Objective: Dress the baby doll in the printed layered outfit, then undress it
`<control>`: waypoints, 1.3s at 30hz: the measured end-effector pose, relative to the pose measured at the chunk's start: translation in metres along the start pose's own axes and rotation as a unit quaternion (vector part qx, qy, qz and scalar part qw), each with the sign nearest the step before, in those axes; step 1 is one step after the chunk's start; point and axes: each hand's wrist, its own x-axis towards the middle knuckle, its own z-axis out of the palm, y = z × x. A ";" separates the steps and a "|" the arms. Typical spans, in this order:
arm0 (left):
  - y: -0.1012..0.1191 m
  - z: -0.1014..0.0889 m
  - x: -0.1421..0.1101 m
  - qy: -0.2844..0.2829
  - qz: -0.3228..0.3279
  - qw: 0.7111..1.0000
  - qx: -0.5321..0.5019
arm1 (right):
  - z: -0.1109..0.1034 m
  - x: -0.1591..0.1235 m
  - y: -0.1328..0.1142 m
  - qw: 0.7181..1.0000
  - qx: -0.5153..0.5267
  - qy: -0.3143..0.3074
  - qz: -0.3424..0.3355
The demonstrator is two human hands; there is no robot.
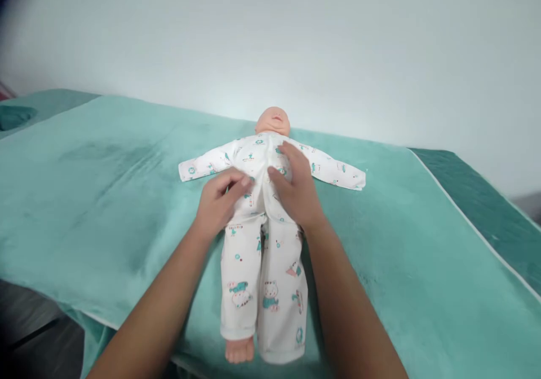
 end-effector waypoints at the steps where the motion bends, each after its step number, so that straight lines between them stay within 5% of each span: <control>1: -0.002 -0.005 -0.019 -0.014 0.001 1.000 -0.010 | -0.002 -0.014 0.000 0.999 -0.024 -0.031 -0.008; 6: 0.001 -0.021 -0.098 -0.004 -0.038 0.998 -0.058 | -0.019 -0.106 -0.018 0.995 -0.023 -0.098 0.022; 10: 0.017 -0.020 -0.139 -0.019 -0.025 0.998 -0.050 | -0.029 -0.181 -0.050 0.994 0.003 -0.076 0.079; 15: 0.029 -0.012 -0.193 -0.045 -0.033 0.998 0.019 | -0.028 -0.235 -0.081 0.996 -0.010 -0.068 0.061; 19: 0.027 0.001 -0.214 -0.026 -0.004 0.990 0.139 | -0.015 -0.238 -0.093 0.993 -0.116 -0.035 -0.005; 24: 0.034 0.009 -0.205 -0.043 0.064 0.962 0.262 | 0.001 -0.222 -0.107 0.974 -0.224 0.001 -0.021; 31: 0.051 -0.011 -0.195 -0.027 0.054 0.984 0.167 | 0.009 -0.214 -0.129 0.973 -0.222 0.051 -0.043; 39: 0.040 -0.013 -0.205 0.014 0.035 0.986 0.161 | 0.009 -0.238 -0.129 0.983 -0.176 0.036 -0.033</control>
